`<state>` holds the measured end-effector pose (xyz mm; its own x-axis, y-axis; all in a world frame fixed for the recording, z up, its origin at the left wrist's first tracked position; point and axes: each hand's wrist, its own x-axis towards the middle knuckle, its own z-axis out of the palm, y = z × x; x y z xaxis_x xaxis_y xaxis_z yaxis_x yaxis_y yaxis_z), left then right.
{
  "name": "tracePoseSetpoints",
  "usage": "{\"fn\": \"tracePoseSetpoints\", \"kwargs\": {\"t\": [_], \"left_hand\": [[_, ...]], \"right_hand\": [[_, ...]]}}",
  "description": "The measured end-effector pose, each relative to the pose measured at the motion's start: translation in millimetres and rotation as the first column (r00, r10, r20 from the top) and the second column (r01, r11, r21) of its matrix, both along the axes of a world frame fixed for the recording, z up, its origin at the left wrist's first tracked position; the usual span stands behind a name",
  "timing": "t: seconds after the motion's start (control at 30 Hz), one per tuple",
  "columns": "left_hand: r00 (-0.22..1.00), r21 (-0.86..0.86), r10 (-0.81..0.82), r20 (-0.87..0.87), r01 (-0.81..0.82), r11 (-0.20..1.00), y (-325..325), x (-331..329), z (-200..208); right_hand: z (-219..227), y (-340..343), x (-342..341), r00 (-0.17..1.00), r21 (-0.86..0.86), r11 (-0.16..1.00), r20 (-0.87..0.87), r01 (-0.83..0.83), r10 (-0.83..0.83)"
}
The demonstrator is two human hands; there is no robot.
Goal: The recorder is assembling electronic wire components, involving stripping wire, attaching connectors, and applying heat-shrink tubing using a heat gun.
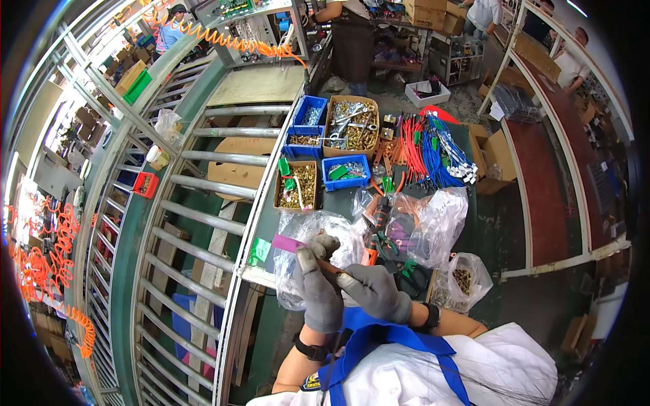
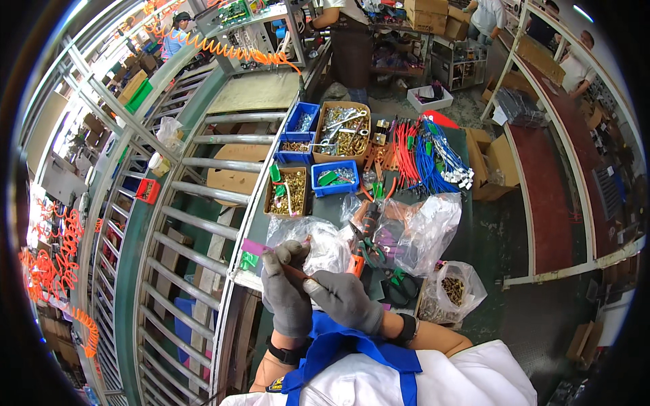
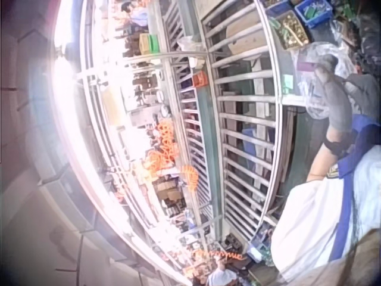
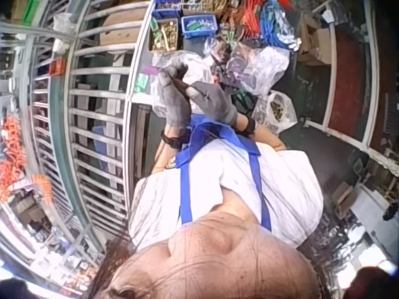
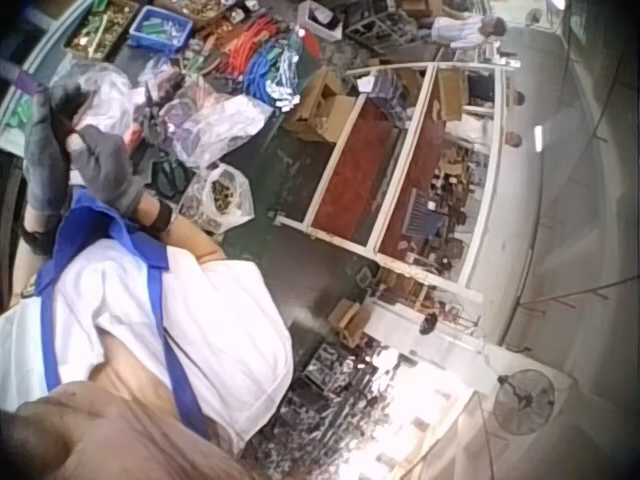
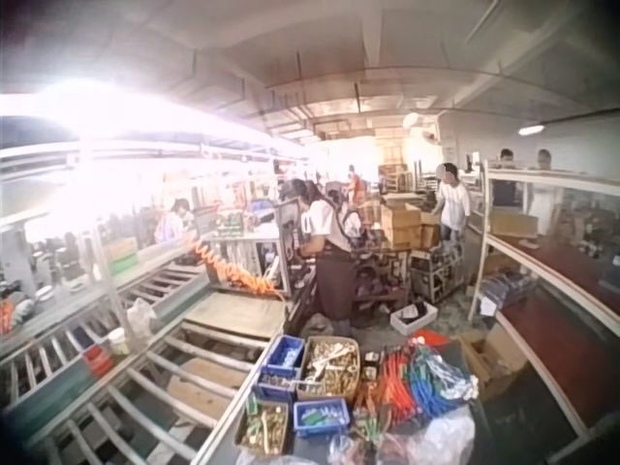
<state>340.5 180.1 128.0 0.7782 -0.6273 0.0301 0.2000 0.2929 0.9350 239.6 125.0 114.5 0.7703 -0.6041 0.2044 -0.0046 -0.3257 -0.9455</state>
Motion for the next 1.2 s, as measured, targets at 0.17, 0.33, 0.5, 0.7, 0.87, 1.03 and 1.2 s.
{"fn": "tracePoseSetpoints", "kwargs": {"t": [0.17,0.33,0.5,0.7,0.87,1.03,1.2], "left_hand": [[0.99,-0.144,-0.077,-0.114,0.061,0.988,0.7,3.2,6.1],[0.969,-0.007,-0.191,0.158,0.195,0.981,4.4,-1.1,-8.4],[0.937,0.078,-0.278,-0.212,0.3,0.951,-4.4,18.6,-5.9],[0.829,-0.276,-0.469,-0.304,0.394,0.876,-8.5,54.8,-4.9],[0.975,-0.135,-0.159,-0.153,0.139,0.981,-18.8,23.7,10.4],[0.991,-0.094,-0.135,0.019,0.137,0.986,-15.4,21.1,-0.5],[0.974,-0.082,-0.223,0.046,0.226,0.971,-10.0,8.8,-13.1]], "right_hand": [[9.0,1.1,3.8,0.997,0.324,0.943,0.035,-0.078,0.071],[5.3,-5.6,14.0,0.996,-0.459,0.884,0.044,0.091,-0.079],[16.2,-7.0,9.9,0.992,0.009,0.997,0.099,0.072,-0.073],[4.8,-9.9,12.8,0.999,0.198,0.979,0.029,-0.043,0.038],[10.9,-6.7,15.4,0.998,0.385,0.923,0.068,-0.021,-0.005],[-1.5,-11.0,19.2,0.994,-0.046,0.995,0.067,0.087,-0.084],[0.4,-18.7,22.3,0.998,-0.433,0.899,0.031,0.056,-0.047]]}}
